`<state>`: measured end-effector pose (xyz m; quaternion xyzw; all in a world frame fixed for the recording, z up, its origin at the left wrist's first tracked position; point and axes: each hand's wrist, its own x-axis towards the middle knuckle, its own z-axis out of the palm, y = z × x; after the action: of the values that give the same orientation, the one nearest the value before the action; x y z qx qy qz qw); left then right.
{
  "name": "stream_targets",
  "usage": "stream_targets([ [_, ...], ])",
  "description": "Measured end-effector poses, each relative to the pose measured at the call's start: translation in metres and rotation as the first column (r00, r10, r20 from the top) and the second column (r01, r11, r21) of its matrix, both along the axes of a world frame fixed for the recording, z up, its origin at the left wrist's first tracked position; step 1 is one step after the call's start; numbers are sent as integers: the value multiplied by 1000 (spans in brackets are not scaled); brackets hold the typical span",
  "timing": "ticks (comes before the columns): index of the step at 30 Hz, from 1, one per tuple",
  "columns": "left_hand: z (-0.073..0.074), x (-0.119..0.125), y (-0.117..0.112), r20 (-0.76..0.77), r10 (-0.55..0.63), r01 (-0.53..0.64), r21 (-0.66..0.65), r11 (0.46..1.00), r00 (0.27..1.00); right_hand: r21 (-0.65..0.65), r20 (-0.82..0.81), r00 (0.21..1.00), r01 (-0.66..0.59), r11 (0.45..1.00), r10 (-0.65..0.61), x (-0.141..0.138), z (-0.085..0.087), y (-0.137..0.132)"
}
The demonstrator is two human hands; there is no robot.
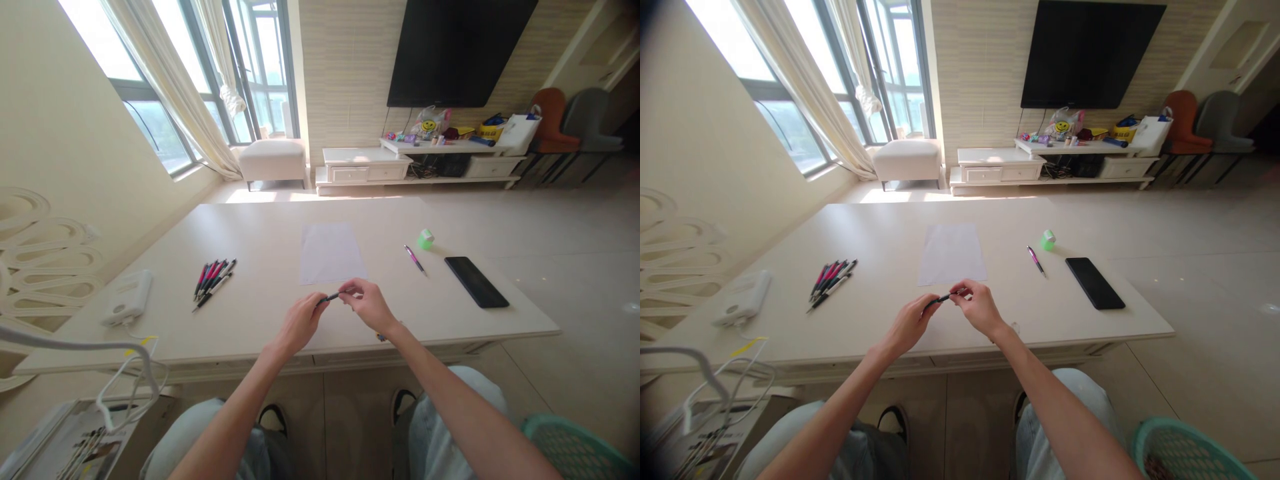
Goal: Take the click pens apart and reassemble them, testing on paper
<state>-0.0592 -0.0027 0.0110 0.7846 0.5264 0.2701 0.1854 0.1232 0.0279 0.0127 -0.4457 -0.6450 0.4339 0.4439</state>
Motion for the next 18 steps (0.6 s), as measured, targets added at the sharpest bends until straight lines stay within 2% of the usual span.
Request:
stream_targets([
  [7, 1, 0, -1, 53, 12, -12, -1, 1000, 999, 16, -23, 999, 40, 999, -40, 1, 2, 0],
  [11, 3, -1, -1, 113, 22, -18, -36, 999, 993, 51, -154, 982, 118, 992, -108, 3, 6, 2],
  [18, -1, 6, 0, 336, 74, -29, -137, 990, 939, 32, -334, 935, 138, 990, -120, 7, 14, 2],
])
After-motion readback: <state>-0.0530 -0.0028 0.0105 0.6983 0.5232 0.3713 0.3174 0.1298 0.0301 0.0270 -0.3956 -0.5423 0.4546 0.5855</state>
